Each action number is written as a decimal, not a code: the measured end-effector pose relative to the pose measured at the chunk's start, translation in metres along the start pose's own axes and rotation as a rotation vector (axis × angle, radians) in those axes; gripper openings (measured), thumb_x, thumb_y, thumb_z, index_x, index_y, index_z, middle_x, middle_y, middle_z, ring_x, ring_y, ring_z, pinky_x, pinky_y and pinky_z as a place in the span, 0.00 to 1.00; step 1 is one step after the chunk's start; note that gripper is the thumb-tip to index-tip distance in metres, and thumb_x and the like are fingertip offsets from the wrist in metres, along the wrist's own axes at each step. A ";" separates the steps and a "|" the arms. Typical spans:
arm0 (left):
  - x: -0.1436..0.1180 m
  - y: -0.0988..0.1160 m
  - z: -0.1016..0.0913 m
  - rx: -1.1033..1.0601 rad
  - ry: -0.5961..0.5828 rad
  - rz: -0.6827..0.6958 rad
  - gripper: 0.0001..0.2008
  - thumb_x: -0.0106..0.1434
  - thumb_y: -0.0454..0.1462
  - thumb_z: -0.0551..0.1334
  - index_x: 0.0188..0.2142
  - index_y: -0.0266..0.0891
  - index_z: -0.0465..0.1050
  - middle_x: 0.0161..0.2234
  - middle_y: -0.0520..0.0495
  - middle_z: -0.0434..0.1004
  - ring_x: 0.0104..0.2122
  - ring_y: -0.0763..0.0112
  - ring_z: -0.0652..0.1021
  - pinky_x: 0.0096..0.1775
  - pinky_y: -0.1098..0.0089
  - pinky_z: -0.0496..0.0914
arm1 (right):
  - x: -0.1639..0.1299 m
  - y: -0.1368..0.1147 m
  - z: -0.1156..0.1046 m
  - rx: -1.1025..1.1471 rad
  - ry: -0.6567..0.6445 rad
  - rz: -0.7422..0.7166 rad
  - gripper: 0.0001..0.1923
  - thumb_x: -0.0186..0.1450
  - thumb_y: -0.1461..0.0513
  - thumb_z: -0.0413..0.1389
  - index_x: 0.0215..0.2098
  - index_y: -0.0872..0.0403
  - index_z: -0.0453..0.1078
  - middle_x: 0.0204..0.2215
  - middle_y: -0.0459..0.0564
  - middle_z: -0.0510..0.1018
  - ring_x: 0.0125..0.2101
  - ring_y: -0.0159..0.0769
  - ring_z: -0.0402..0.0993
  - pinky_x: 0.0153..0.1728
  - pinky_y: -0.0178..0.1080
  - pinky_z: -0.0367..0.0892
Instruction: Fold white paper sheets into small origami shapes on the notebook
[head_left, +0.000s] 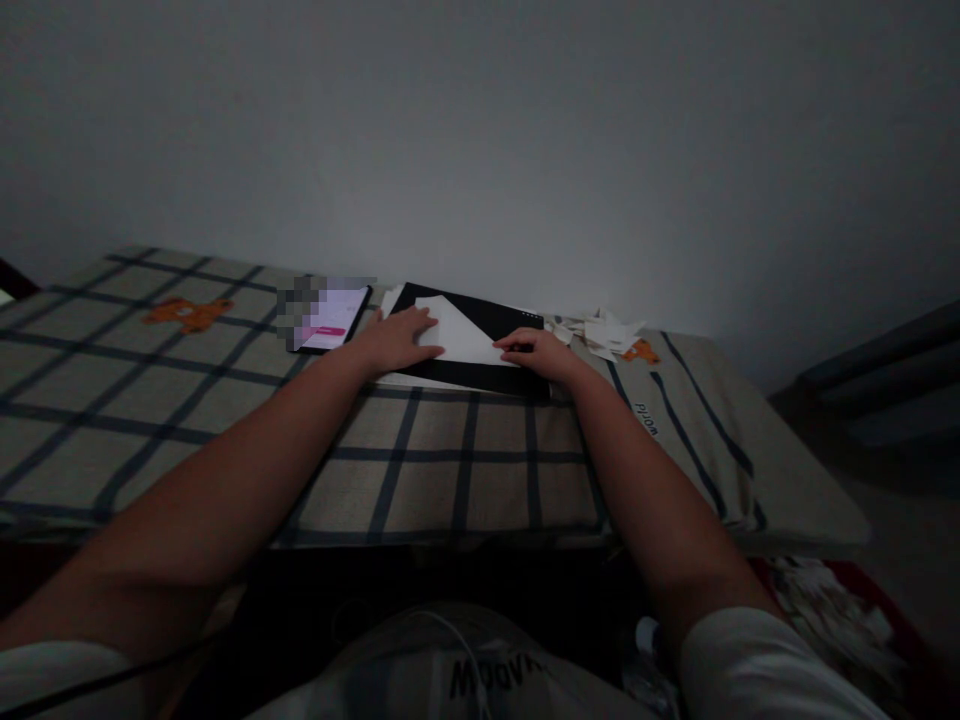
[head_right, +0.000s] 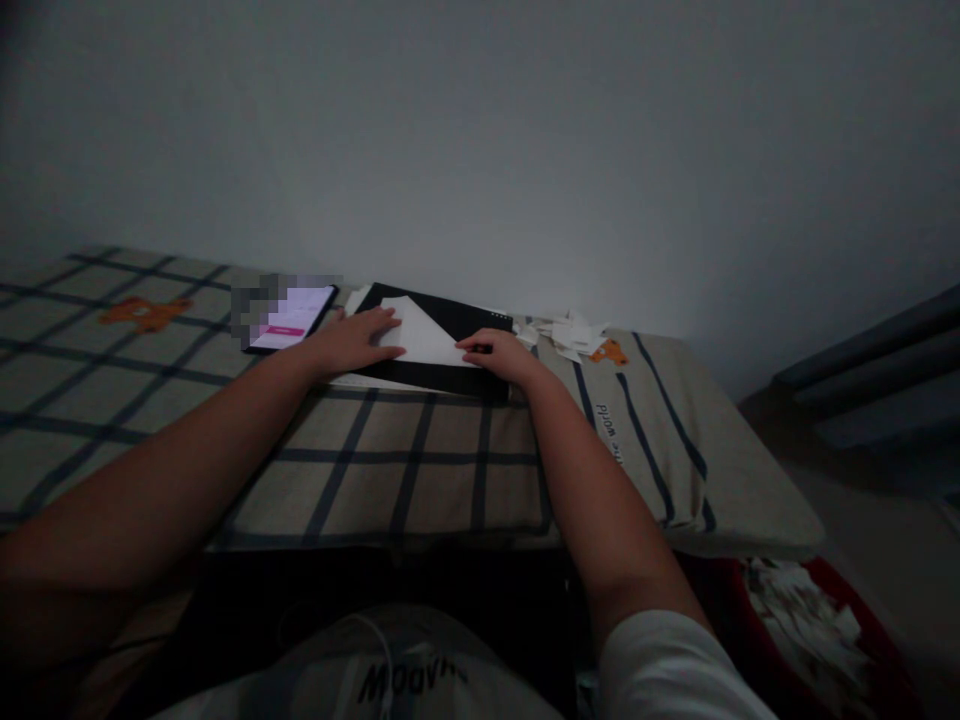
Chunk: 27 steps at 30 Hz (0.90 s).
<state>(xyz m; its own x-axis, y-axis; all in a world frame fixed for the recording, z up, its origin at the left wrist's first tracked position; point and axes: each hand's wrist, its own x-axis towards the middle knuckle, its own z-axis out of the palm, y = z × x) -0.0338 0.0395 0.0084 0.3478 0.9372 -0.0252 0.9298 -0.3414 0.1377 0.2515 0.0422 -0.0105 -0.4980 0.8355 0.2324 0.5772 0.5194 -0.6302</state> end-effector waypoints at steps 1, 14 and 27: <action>0.000 0.000 0.000 -0.003 -0.001 0.001 0.34 0.65 0.55 0.52 0.66 0.46 0.54 0.69 0.47 0.47 0.67 0.53 0.51 0.63 0.49 0.43 | 0.000 0.000 0.000 0.000 -0.002 0.002 0.13 0.61 0.65 0.60 0.44 0.51 0.78 0.40 0.51 0.79 0.41 0.36 0.74 0.46 0.41 0.67; 0.001 -0.003 0.000 -0.002 -0.006 0.016 0.34 0.66 0.55 0.51 0.66 0.46 0.54 0.69 0.46 0.46 0.67 0.51 0.51 0.63 0.48 0.44 | -0.002 -0.003 0.000 -0.012 0.000 -0.009 0.13 0.61 0.65 0.60 0.45 0.50 0.77 0.40 0.50 0.79 0.40 0.35 0.73 0.45 0.40 0.68; 0.002 -0.004 0.000 0.021 -0.028 0.024 0.34 0.66 0.55 0.51 0.67 0.43 0.53 0.69 0.46 0.44 0.67 0.52 0.50 0.64 0.49 0.43 | -0.001 0.002 -0.002 -0.055 -0.031 -0.084 0.13 0.64 0.64 0.58 0.46 0.50 0.77 0.43 0.51 0.79 0.45 0.36 0.74 0.50 0.43 0.66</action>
<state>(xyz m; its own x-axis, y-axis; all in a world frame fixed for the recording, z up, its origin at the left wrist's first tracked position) -0.0371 0.0430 0.0078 0.3727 0.9266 -0.0498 0.9235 -0.3651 0.1179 0.2548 0.0428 -0.0104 -0.5654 0.7829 0.2596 0.5668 0.5974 -0.5673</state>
